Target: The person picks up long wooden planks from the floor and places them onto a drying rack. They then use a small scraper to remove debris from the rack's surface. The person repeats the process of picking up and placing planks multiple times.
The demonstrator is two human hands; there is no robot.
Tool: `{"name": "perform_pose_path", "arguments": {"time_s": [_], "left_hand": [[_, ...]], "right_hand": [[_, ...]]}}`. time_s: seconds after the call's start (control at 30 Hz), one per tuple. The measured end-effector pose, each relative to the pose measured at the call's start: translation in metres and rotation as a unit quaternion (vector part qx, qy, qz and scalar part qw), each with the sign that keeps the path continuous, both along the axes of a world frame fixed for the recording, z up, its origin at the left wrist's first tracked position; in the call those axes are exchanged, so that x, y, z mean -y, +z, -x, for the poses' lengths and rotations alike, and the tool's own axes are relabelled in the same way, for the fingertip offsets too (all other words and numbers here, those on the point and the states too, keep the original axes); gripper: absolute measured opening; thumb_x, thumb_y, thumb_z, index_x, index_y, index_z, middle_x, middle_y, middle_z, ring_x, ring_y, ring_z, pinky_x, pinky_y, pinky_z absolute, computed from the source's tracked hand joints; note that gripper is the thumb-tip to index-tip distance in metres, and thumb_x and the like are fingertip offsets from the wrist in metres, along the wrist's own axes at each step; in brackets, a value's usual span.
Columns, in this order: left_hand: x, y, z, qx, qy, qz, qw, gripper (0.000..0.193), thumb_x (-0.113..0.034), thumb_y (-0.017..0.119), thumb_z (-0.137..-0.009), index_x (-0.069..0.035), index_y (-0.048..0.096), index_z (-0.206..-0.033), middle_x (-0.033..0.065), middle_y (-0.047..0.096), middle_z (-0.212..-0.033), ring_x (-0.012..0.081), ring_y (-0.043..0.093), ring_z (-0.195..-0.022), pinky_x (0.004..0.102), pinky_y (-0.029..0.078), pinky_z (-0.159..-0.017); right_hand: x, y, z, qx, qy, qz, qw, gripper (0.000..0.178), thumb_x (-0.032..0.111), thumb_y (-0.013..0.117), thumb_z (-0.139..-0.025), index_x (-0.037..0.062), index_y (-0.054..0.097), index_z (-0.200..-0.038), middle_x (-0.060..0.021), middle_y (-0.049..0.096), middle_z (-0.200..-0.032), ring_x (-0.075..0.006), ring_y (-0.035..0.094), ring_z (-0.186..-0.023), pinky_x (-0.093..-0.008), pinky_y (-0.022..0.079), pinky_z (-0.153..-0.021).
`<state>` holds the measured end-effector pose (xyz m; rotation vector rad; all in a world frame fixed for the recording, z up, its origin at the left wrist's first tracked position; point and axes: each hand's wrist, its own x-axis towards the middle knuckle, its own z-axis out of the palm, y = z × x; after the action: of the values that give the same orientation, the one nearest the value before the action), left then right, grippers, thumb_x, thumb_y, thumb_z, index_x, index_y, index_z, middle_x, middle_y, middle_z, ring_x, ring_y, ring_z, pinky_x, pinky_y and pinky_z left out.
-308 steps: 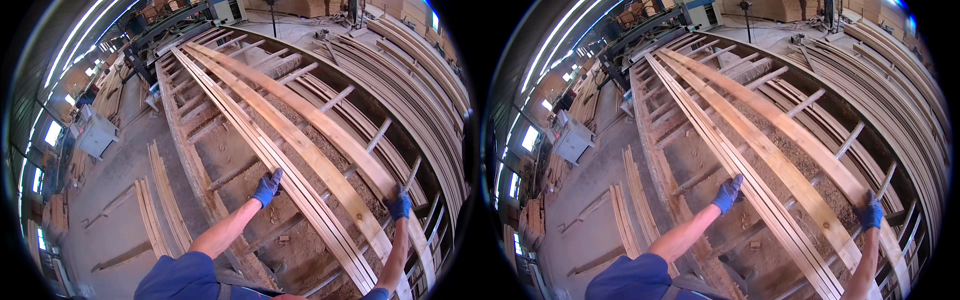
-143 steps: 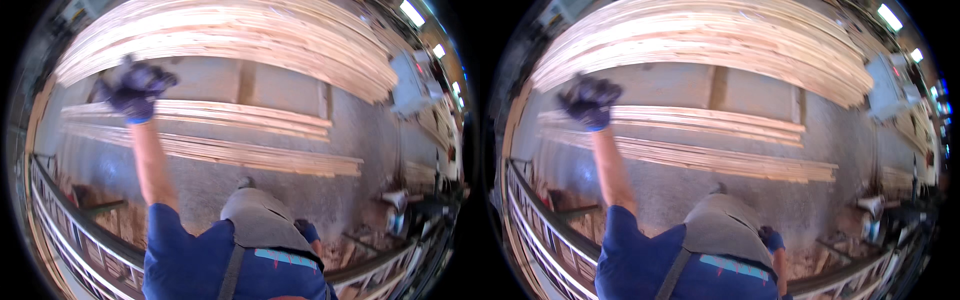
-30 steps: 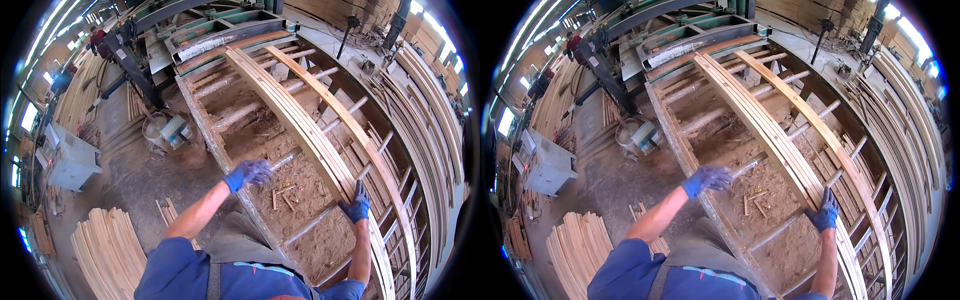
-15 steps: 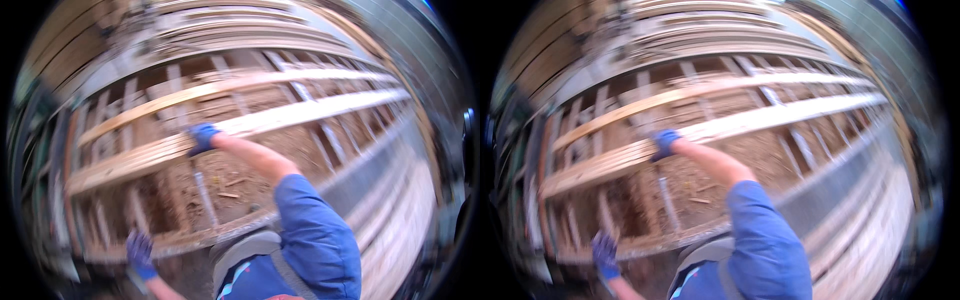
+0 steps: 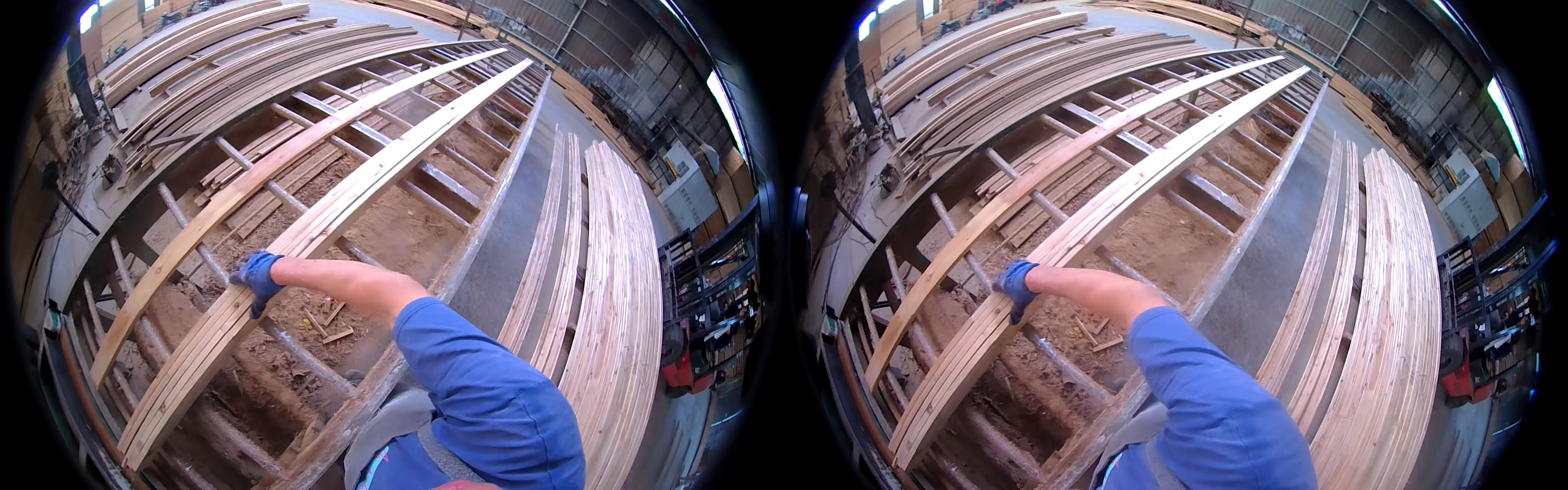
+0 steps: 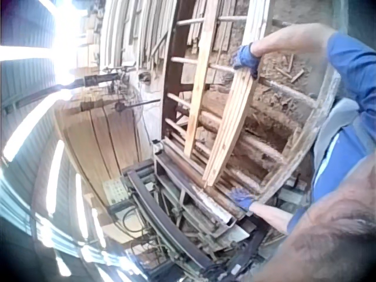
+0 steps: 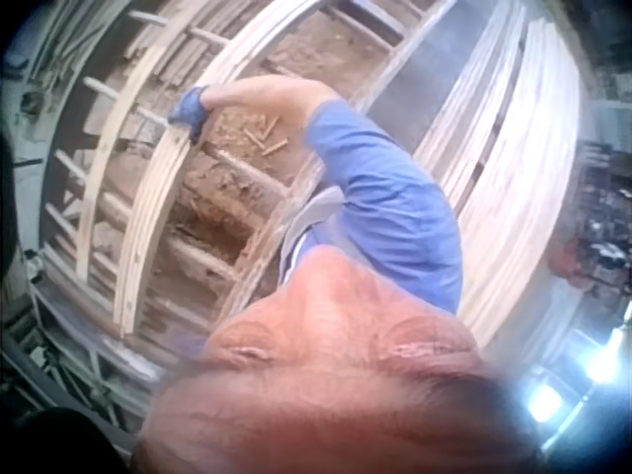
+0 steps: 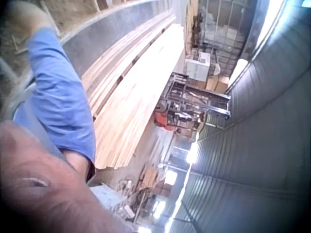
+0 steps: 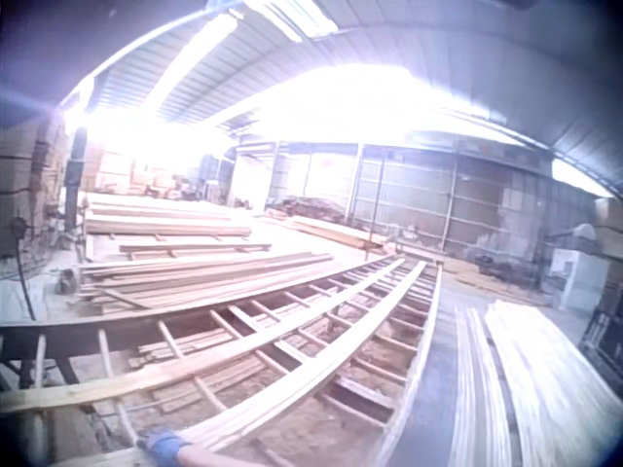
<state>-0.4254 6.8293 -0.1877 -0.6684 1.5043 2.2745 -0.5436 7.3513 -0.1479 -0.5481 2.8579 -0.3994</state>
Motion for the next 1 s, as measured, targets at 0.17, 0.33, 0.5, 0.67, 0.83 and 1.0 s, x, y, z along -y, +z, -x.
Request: {"name": "perform_pose_path", "arguments": {"time_s": [0.17,0.33,0.5,0.67,0.83,1.0], "left_hand": [[0.126,-0.004,0.044,-0.124,0.116,0.089,0.981,0.051,-0.043,0.041,-0.102,-0.007,0.05,-0.137,0.0151,0.06,-0.129,0.0273,0.061,-0.111,0.0379,0.048,-0.095],[0.253,-0.016,0.125,-0.084,0.323,0.201,0.921,0.051,-0.042,0.039,-0.103,-0.005,0.052,-0.136,0.0171,0.061,-0.128,0.0295,0.061,-0.112,0.0382,0.046,-0.098],[0.364,-0.087,0.15,-0.107,0.231,0.449,0.856,0.064,-0.055,0.038,-0.101,-0.001,0.058,-0.128,0.0149,0.065,-0.122,0.0263,0.063,-0.108,0.0366,0.046,-0.098],[0.344,-0.097,0.199,-0.238,0.256,0.308,0.885,0.074,-0.059,0.031,-0.101,0.004,0.063,-0.12,0.0141,0.066,-0.122,0.0228,0.062,-0.111,0.0346,0.044,-0.102],[0.332,-0.062,0.192,-0.237,0.233,0.224,0.916,0.076,-0.06,0.028,-0.101,0.006,0.059,-0.126,0.0157,0.065,-0.123,0.0238,0.059,-0.116,0.0339,0.041,-0.106],[0.295,-0.073,0.19,-0.257,0.166,0.321,0.896,0.073,-0.056,0.026,-0.103,0.006,0.058,-0.128,0.0158,0.061,-0.13,0.0221,0.057,-0.121,0.031,0.041,-0.106]], "right_hand": [[0.01,-0.028,0.005,0.087,-0.005,0.018,0.996,0.053,0.048,0.084,-0.067,0.0066,0.07,-0.095,-0.0162,0.069,-0.093,-0.0297,0.066,-0.085,-0.0407,0.054,-0.077],[0.088,0.014,-0.012,-0.045,-0.029,-0.078,0.995,0.113,0.038,0.091,-0.054,-0.0005,0.035,-0.144,-0.0252,0.046,-0.139,-0.0419,0.043,-0.13,-0.0462,0.034,-0.111],[0.112,0.005,0.003,-0.015,-0.029,-0.066,0.997,0.115,0.024,0.091,-0.048,0.0011,0.034,-0.145,-0.0228,0.047,-0.138,-0.0399,0.045,-0.127,-0.045,0.036,-0.11],[0.127,0.019,0.013,0.047,-0.055,-0.114,0.991,0.121,0.029,0.094,-0.046,-0.0004,0.032,-0.146,-0.0233,0.044,-0.14,-0.0401,0.042,-0.13,-0.0444,0.034,-0.112],[0.127,0.011,0.014,0.053,-0.052,-0.085,0.994,0.114,0.028,0.091,-0.051,0.0015,0.033,-0.146,-0.0241,0.046,-0.138,-0.0403,0.043,-0.129,-0.0456,0.035,-0.111],[0.114,0.002,0.013,0.033,-0.035,-0.053,0.997,0.108,0.031,0.088,-0.055,-0.0003,0.036,-0.144,-0.0245,0.05,-0.133,-0.0402,0.047,-0.125,-0.046,0.036,-0.109]]}}
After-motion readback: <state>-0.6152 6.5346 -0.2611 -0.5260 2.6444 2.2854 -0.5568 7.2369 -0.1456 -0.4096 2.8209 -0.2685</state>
